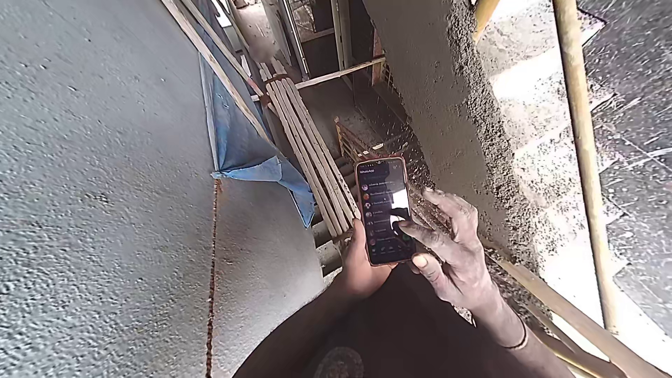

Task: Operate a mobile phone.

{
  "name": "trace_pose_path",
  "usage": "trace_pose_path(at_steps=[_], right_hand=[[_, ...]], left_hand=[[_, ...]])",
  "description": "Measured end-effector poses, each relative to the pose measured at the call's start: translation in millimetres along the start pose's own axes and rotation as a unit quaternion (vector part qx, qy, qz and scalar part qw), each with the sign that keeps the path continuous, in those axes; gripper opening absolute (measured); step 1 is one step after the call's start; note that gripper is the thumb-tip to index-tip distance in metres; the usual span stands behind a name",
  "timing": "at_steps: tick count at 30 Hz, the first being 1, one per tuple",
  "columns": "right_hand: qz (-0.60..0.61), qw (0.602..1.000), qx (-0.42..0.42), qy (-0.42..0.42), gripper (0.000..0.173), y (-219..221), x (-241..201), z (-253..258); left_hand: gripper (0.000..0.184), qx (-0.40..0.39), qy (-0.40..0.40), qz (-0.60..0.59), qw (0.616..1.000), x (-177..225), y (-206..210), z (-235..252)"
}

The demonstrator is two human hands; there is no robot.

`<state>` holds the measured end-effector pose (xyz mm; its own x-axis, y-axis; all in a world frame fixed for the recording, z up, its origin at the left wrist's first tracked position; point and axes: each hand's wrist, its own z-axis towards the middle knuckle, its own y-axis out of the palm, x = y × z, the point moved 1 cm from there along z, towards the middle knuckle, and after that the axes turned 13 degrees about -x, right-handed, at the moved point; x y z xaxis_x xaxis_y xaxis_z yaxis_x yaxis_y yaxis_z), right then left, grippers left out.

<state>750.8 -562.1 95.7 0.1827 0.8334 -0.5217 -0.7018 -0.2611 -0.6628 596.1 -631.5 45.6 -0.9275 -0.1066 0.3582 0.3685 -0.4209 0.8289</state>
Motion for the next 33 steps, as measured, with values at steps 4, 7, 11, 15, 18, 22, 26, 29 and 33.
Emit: trace_pose_path(at_steps=[4,7,11,15,18,22,26,29,33], right_hand=[[0.009,0.999,0.039,0.019,0.045,-2.9,5.1,-2.7],[0.013,0.998,0.057,0.036,0.047,-4.0,7.5,-3.8],[0.014,0.997,0.061,0.048,0.048,-4.3,9.6,-5.5],[0.016,0.997,0.058,0.052,0.048,-2.9,10.1,-7.0],[0.022,0.997,0.053,0.05,0.047,-1.8,10.2,-7.7],[0.033,0.997,0.037,0.052,0.048,-0.1,10.1,-7.9],[0.032,0.998,0.027,0.053,0.048,1.7,10.0,-7.6],[0.035,0.998,0.025,0.053,0.048,2.8,9.7,-7.1],[0.041,0.998,0.016,0.045,0.045,3.5,9.7,-8.5]], left_hand=[[0.069,-0.016,-0.039,0.003,0.999,2.7,-2.5,1.0],[0.075,-0.021,-0.056,0.008,0.998,3.1,-5.2,2.1],[0.077,-0.019,-0.059,0.007,0.998,4.3,-4.4,4.8],[0.077,-0.032,-0.058,0.003,0.998,5.1,-5.3,6.5],[0.078,-0.031,-0.062,0.003,0.998,6.0,-6.2,7.1],[0.076,-0.025,-0.059,0.001,0.998,7.4,-5.9,7.3],[0.074,-0.015,-0.056,-0.001,0.998,8.7,-6.6,6.4],[0.074,-0.013,-0.054,0.001,0.998,9.7,-6.9,6.2],[0.073,-0.006,-0.045,0.005,0.999,9.9,-7.7,5.1]])
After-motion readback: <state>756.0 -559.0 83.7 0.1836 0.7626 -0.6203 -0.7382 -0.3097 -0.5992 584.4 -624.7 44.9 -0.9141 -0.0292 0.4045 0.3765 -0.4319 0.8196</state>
